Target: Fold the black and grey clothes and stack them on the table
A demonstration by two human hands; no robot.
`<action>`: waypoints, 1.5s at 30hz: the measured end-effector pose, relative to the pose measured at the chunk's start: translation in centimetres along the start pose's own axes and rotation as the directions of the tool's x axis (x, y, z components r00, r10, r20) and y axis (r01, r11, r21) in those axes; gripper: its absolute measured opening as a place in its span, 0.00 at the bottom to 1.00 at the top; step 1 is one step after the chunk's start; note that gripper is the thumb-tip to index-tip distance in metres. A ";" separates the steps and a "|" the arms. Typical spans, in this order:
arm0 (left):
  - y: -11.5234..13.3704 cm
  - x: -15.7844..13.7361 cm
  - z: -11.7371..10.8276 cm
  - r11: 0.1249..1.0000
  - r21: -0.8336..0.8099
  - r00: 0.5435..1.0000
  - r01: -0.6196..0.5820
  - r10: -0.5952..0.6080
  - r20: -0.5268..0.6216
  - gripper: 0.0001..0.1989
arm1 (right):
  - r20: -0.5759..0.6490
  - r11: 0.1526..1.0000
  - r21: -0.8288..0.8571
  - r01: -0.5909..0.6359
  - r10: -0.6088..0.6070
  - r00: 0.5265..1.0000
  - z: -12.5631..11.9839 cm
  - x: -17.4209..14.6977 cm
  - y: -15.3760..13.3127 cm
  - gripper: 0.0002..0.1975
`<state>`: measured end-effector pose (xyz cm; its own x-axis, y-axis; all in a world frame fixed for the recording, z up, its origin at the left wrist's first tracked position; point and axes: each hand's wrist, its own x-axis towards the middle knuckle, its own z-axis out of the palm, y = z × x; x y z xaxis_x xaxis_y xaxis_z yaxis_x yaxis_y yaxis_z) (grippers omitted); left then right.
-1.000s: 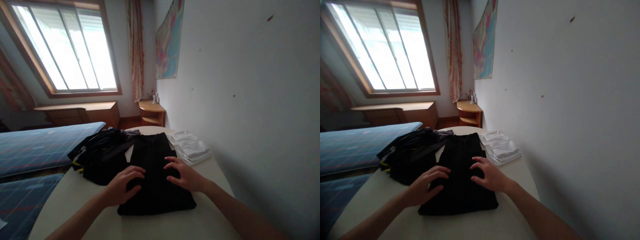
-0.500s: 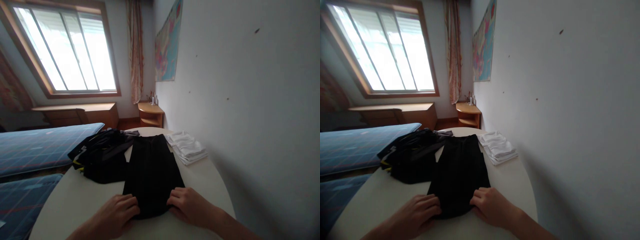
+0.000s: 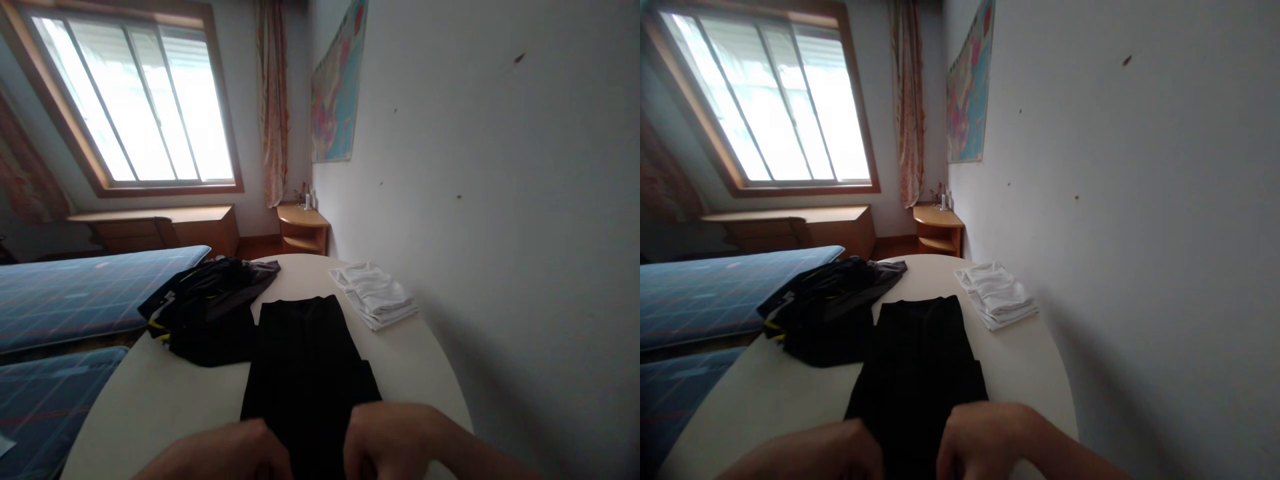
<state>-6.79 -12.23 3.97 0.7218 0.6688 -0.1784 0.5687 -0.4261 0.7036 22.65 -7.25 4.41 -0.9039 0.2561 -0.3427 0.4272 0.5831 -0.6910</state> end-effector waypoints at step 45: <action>-11.1 14.9 -10.1 0.904 0.306 0.845 0.298 -0.102 -0.525 0.10 | -0.613 0.900 -0.196 -0.389 0.197 0.765 -13.9 11.4 9.6 0.10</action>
<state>-6.36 8.59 0.50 0.3454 0.9282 0.1385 0.8502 -0.3720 0.3725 16.13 11.97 2.69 -0.6209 0.7838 -0.0081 0.7320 0.5761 -0.3638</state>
